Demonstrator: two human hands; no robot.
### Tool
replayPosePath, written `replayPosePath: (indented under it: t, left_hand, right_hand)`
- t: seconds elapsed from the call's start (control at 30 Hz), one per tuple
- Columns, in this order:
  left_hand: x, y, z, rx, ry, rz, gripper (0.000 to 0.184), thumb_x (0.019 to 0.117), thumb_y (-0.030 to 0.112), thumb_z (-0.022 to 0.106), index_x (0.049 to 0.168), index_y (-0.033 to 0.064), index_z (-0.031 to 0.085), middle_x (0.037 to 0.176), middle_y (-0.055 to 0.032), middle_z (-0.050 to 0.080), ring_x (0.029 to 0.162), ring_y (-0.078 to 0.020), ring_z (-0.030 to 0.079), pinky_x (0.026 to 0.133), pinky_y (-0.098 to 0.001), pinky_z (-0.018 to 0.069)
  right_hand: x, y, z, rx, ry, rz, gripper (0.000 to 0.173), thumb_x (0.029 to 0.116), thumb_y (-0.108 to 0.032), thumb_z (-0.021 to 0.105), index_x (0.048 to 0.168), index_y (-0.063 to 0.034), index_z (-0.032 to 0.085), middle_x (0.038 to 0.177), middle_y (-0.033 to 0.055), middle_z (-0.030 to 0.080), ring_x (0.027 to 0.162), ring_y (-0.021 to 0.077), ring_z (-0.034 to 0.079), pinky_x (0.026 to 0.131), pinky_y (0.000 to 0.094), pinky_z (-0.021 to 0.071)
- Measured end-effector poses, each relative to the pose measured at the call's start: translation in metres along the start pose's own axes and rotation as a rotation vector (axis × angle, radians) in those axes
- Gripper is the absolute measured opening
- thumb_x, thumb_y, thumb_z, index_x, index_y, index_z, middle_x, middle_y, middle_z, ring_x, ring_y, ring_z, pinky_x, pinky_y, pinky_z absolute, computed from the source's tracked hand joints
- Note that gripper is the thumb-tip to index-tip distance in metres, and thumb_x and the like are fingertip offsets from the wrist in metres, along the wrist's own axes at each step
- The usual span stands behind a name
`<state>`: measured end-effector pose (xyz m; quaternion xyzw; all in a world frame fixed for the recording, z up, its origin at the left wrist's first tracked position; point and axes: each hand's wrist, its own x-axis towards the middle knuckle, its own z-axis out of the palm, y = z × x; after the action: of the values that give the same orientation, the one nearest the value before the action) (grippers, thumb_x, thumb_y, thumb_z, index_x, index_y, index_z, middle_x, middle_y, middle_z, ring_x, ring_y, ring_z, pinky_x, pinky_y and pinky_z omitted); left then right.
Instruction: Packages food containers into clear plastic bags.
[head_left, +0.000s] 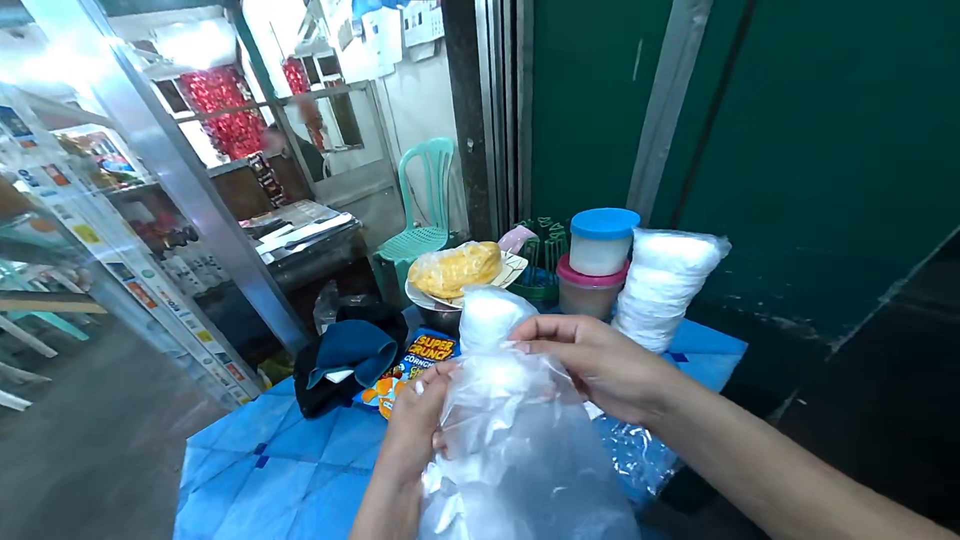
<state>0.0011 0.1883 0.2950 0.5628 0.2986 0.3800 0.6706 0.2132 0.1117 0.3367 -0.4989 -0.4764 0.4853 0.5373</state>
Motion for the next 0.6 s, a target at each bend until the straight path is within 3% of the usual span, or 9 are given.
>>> replayPosePath:
  t: [0.07,0.13,0.23,0.3,0.33,0.43,0.53,0.6]
  left_hand:
    - [-0.002,-0.011,0.002,-0.107,0.042,-0.025,0.031,0.1085,0.019,0.039,0.114,0.0050,0.067,0.074,-0.0031,0.066,0.058,-0.0041,0.062,0.053,-0.0191,0.0532]
    - [-0.004,-0.015,0.004,-0.209,0.048,-0.035,0.033,0.1089,0.019,0.037,0.110,0.0039,0.067,0.068,-0.0027,0.063,0.051,-0.0023,0.056,0.047,-0.0166,0.0493]
    - [-0.009,-0.015,0.006,-0.290,0.061,-0.028,0.036,0.1095,0.015,0.032,0.103,0.0047,0.066,0.062,0.0000,0.060,0.045,0.0004,0.052,0.043,-0.0137,0.0453]
    - [-0.014,-0.018,0.008,-0.304,0.104,-0.020,0.040,0.1104,0.014,0.027,0.103,0.0054,0.065,0.063,0.0019,0.061,0.049,0.0012,0.055,0.047,-0.0134,0.0482]
    - [-0.015,-0.021,0.006,-0.290,0.107,-0.028,0.040,0.1105,0.013,0.024,0.105,0.0052,0.063,0.069,0.0008,0.065,0.058,-0.0003,0.061,0.055,-0.0155,0.0532]
    - [-0.012,-0.028,0.006,-0.262,0.161,-0.090,0.035,0.1107,0.010,0.026,0.111,-0.0015,0.058,0.082,-0.0072,0.069,0.074,-0.0088,0.069,0.069,-0.0245,0.0599]
    - [-0.015,-0.035,0.006,-0.158,0.237,-0.121,0.032,0.1117,0.016,0.028,0.123,-0.0012,0.052,0.087,-0.0052,0.068,0.077,-0.0076,0.068,0.070,-0.0249,0.0594]
    - [-0.014,-0.045,0.001,-0.128,0.222,-0.094,0.029,0.1105,0.014,0.028,0.117,-0.0006,0.053,0.083,-0.0025,0.066,0.074,-0.0057,0.066,0.068,-0.0238,0.0581]
  right_hand:
    - [0.001,0.001,0.002,0.006,0.001,0.058,0.017,0.1058,-0.013,0.051,0.106,-0.0050,0.066,0.076,0.0078,0.068,0.057,0.0081,0.063,0.048,0.0202,0.0506]
    - [0.002,0.012,0.004,0.051,0.014,0.098,0.020,0.1066,-0.017,0.048,0.108,-0.0070,0.066,0.074,0.0060,0.066,0.055,0.0059,0.059,0.046,0.0181,0.0466]
    - [0.003,0.020,0.004,0.172,0.009,0.134,0.025,0.1084,-0.018,0.042,0.109,-0.0075,0.064,0.073,0.0041,0.065,0.054,0.0047,0.060,0.046,0.0179,0.0482]
    - [0.003,0.024,0.004,0.224,0.004,0.151,0.027,0.1085,-0.018,0.041,0.109,-0.0074,0.065,0.069,0.0034,0.063,0.049,0.0035,0.055,0.043,0.0170,0.0451]
    - [0.004,0.026,0.003,0.243,-0.014,0.163,0.027,0.1080,-0.018,0.041,0.109,-0.0070,0.066,0.068,0.0033,0.061,0.048,0.0033,0.053,0.042,0.0167,0.0435]
    - [0.004,0.031,-0.003,0.257,-0.043,0.226,0.025,0.1092,-0.016,0.039,0.112,-0.0061,0.062,0.069,0.0031,0.061,0.046,0.0015,0.049,0.042,0.0146,0.0406]
    - [0.005,0.052,-0.008,0.209,-0.042,0.281,0.024,0.1104,-0.017,0.039,0.114,-0.0071,0.060,0.074,0.0021,0.063,0.048,0.0004,0.048,0.042,0.0135,0.0363]
    - [0.004,0.062,-0.009,0.160,-0.038,0.241,0.020,0.1082,-0.013,0.043,0.110,-0.0073,0.062,0.073,0.0026,0.066,0.049,0.0006,0.049,0.043,0.0139,0.0345]
